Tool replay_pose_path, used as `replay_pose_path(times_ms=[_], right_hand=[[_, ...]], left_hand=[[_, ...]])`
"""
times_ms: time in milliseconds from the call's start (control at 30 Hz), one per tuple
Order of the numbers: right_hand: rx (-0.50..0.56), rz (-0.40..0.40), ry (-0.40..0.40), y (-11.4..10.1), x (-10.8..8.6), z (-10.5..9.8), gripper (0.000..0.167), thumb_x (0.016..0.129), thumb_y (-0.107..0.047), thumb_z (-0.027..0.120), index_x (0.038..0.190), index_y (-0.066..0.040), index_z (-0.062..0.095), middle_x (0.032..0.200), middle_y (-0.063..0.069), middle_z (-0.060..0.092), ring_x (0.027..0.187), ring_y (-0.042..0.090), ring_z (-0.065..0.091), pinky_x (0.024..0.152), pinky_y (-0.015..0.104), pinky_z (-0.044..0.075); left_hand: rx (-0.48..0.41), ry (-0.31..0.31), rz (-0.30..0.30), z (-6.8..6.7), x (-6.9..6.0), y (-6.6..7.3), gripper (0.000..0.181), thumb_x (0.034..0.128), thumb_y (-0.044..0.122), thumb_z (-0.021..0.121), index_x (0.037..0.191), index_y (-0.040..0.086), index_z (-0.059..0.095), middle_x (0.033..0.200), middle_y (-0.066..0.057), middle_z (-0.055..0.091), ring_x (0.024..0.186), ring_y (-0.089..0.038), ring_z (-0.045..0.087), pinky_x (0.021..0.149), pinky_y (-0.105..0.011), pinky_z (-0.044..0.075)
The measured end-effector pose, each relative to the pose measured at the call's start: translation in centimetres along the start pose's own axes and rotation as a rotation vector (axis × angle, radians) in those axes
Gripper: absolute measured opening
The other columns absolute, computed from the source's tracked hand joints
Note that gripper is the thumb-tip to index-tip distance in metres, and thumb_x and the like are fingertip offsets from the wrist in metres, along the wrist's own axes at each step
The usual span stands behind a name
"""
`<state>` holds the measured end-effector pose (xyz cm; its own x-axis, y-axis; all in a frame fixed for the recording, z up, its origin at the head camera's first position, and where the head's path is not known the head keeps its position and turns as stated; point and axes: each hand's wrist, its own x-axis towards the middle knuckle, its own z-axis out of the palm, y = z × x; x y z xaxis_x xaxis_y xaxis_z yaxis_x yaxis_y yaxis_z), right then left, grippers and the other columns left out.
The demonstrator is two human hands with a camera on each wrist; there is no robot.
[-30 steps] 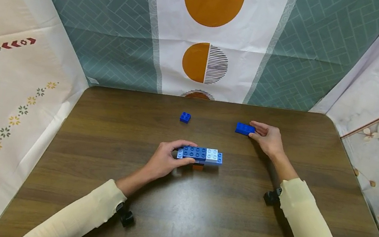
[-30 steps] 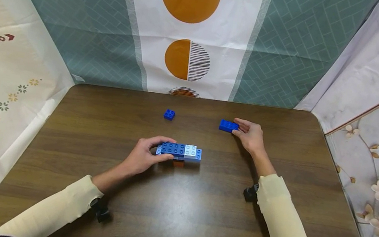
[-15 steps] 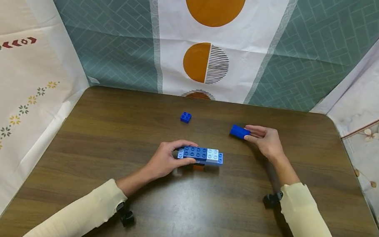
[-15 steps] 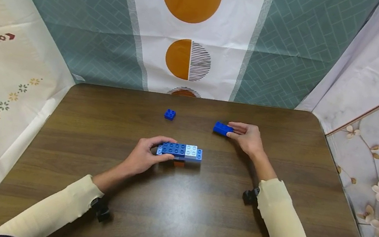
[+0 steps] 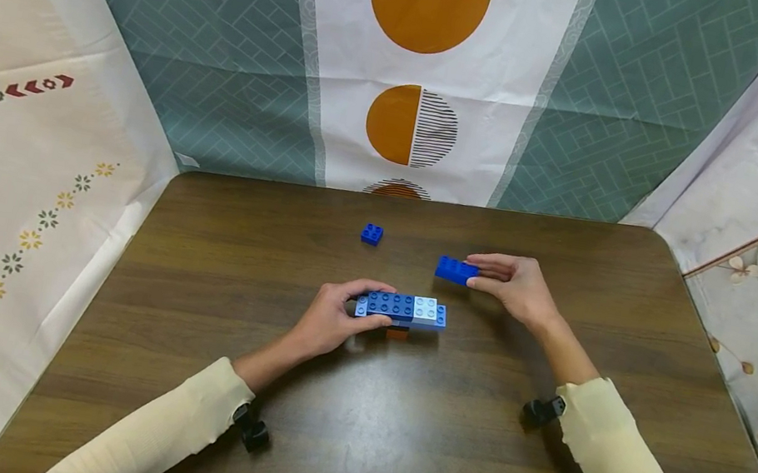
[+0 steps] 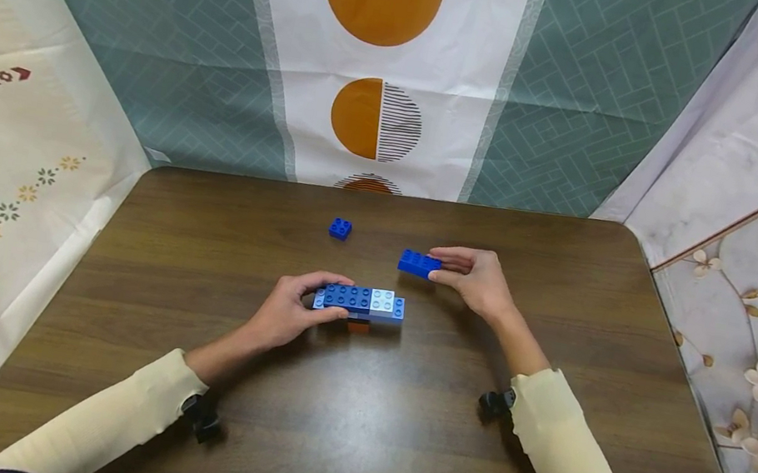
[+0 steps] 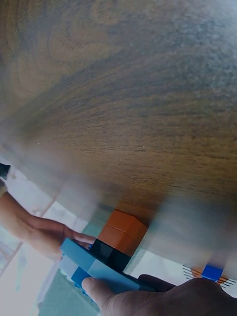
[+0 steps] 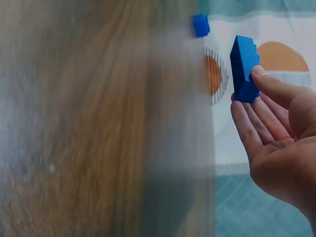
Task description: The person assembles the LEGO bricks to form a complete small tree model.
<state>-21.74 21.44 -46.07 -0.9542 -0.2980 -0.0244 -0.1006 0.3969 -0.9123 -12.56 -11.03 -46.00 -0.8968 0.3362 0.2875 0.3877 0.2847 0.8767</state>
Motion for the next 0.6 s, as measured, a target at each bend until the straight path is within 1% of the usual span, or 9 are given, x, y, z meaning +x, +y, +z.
replay_pose_path(times_ms=[300,433,533,600], right_hand=[[0.063,-0.075,-0.019,-2.6,-1.1,1.2,0.042,0.094,-0.012,0.083,0.133,-0.002,0.073,0.130,0.015,0.074,0.116,0.030,0.073,0.092,0.024,0.058],[0.092,-0.098,-0.044,-3.7,-1.6,1.7,0.041,0.094,-0.011,0.083,0.133,-0.002,0.073,0.130,0.016,0.073,0.114,0.028,0.074,0.092,0.026,0.058],[0.099,-0.121,-0.070,-4.5,-2.0,2.0,0.040,0.095,-0.010,0.082,0.133,-0.003,0.073,0.132,0.015,0.073,0.115,0.028,0.073,0.094,0.027,0.058],[0.101,-0.139,-0.084,-5.0,-2.2,2.2,0.040,0.094,-0.008,0.082,0.133,-0.003,0.073,0.132,0.015,0.072,0.116,0.030,0.073,0.095,0.028,0.058]], left_hand=[[-0.008,0.002,0.002,0.0,0.0,0.0,0.038,0.0893,0.002,0.086,0.125,0.002,0.074,0.121,-0.016,0.076,0.101,-0.028,0.069,0.087,-0.056,0.058],[-0.011,-0.003,-0.009,0.0,0.0,0.1,0.038,0.0900,0.003,0.085,0.126,0.001,0.074,0.122,-0.016,0.075,0.102,-0.029,0.069,0.090,-0.057,0.057],[-0.008,-0.005,-0.016,0.0,0.0,0.1,0.038,0.0903,0.003,0.085,0.126,0.002,0.074,0.122,-0.015,0.075,0.103,-0.029,0.069,0.091,-0.056,0.057],[-0.007,-0.010,-0.003,0.1,0.1,-0.8,0.038,0.0911,0.008,0.086,0.127,0.006,0.075,0.123,-0.012,0.076,0.102,-0.027,0.069,0.090,-0.054,0.057]])
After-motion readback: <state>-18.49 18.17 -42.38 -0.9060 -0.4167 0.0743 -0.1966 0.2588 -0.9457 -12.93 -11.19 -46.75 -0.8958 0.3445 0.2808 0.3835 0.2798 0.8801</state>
